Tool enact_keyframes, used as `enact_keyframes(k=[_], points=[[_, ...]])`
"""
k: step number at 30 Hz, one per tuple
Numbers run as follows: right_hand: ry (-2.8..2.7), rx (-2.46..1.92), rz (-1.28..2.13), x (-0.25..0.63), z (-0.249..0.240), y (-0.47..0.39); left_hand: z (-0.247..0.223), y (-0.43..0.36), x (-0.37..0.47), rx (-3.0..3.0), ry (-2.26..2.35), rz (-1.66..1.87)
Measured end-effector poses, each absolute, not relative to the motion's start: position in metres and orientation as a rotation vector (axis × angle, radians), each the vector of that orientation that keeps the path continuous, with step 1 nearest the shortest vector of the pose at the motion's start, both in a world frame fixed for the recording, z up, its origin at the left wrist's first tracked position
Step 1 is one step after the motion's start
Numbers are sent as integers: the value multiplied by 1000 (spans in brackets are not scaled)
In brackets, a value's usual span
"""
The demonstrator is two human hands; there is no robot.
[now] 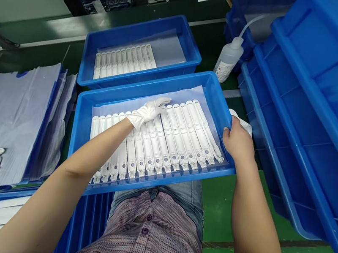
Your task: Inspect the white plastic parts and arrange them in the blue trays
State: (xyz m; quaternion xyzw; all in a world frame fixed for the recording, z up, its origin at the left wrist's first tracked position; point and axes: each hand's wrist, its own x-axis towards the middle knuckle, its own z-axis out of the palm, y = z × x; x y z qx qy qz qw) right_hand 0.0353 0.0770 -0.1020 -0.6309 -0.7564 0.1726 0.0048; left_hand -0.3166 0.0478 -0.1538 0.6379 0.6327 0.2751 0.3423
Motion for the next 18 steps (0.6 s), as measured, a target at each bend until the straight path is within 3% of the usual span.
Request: enact_keyframes(k=[18], points=[[-2379,-1972,393,38,-111,75,-138,63,-244,1810,1641,673]])
